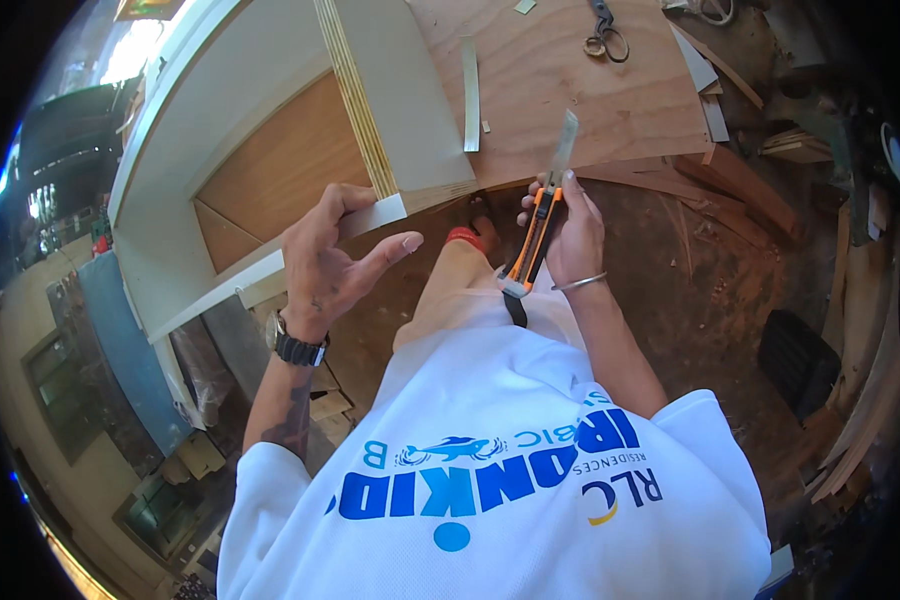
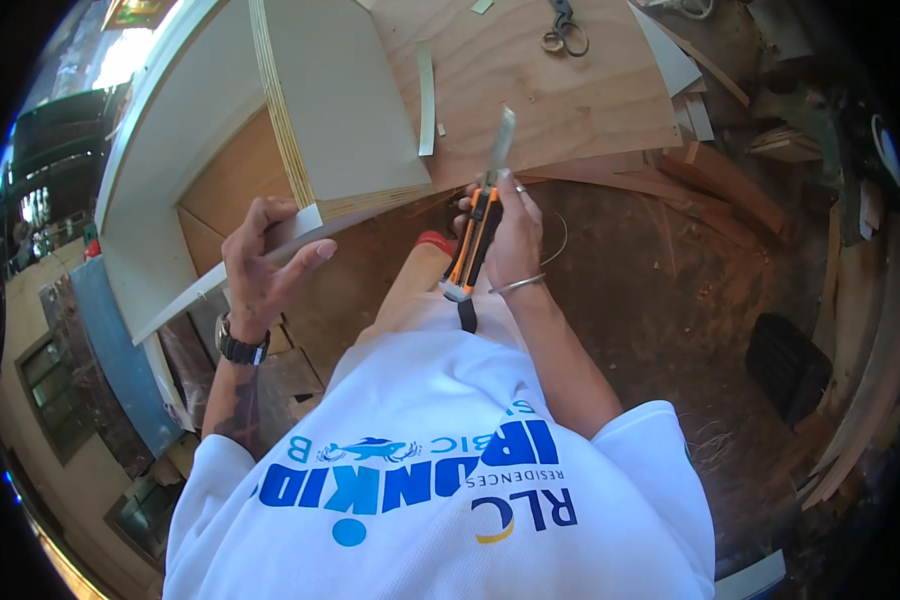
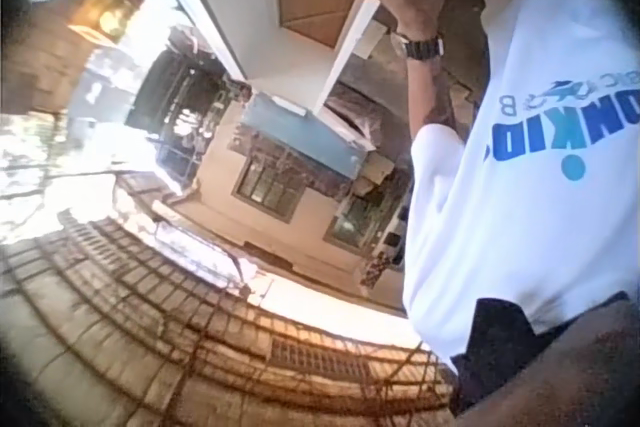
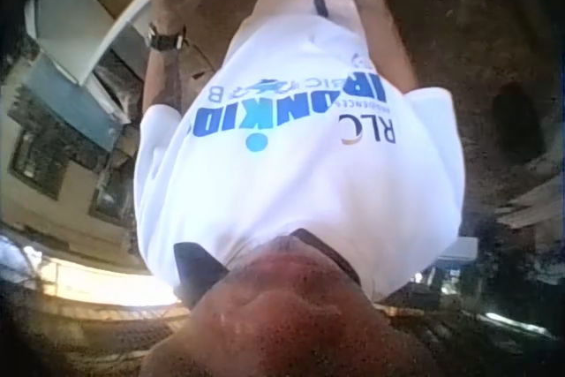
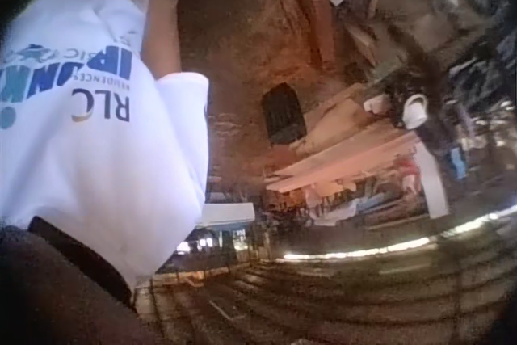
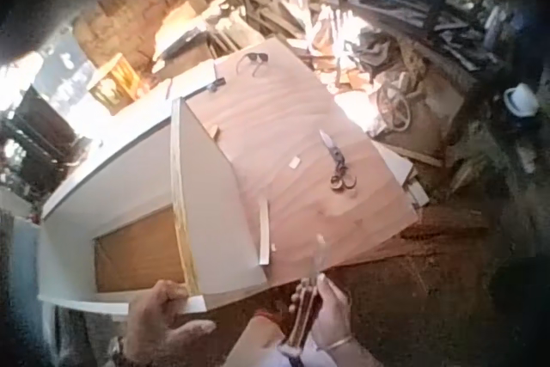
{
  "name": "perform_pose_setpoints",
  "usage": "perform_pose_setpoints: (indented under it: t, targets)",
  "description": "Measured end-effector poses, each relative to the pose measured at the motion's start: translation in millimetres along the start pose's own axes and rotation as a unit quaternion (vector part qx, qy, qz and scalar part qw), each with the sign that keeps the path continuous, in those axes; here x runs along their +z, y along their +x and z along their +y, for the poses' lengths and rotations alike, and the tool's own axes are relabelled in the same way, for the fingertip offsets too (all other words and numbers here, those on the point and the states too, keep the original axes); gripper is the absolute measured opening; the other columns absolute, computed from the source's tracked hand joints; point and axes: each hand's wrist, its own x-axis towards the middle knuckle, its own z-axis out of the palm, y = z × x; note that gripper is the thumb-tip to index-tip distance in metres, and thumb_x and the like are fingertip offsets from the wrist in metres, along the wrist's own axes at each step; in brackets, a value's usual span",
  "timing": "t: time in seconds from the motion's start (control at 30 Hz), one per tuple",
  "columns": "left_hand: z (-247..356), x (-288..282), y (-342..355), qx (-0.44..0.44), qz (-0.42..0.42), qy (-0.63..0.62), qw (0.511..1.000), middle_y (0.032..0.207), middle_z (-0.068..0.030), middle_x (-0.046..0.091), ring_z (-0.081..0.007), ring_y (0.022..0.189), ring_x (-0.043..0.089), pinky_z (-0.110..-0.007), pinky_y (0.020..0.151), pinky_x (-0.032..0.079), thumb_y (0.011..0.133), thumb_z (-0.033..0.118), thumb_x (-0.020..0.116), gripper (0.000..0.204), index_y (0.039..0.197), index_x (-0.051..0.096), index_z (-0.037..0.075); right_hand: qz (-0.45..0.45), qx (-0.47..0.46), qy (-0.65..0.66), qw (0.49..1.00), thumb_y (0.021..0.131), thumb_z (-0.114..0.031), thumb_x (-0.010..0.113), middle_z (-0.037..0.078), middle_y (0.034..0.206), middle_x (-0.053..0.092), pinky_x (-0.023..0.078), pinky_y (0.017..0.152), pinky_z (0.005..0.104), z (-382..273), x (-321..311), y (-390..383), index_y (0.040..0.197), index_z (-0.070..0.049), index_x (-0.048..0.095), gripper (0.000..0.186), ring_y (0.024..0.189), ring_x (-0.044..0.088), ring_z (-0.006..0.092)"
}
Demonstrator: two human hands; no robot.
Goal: Trimming the excess edge banding from a white cabinet using a utility knife.
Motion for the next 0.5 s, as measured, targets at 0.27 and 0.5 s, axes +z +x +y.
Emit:
perform_pose_setpoints:
  t: [0.27, 0.5]
  targets:
    - [0.7, 9.4, -5.1, -0.044, 0.082, 0.092, 0.991, 0.072, -0.0048, 0.063, -0.0126, 0.060, 0.056, -0.026, 0.059, 0.048, 0.073, 0.030, 0.091, 0.043, 0.089, 0.060, 0.004, -0.080, -0.011, -0.025, 0.996, 0.104, -0.041, 0.051, 0.007, 0.082, 0.062, 0.053, 0.052, 0.0257, 20.5, 19.3, -18.3, 0.098, -0.004, 0.055, 0.037, 0.066, 0.063, 0.0122]
    - [-10.3, 7.3, -6.1, 0.099, 0.095, 0.097, 0.986, 0.078, -0.0095, 0.069, -0.0163, 0.063, 0.063, -0.028, 0.058, 0.050, 0.079, 0.023, 0.087, 0.034, 0.093, 0.063, 0.003, 0.023, 0.049, -0.047, 0.997, 0.103, -0.048, 0.051, 0.006, 0.080, 0.059, 0.053, 0.054, 0.0278, 8.6, -46.6, -8.2, 0.109, 0.000, 0.057, 0.049, 0.067, 0.062, 0.0140]
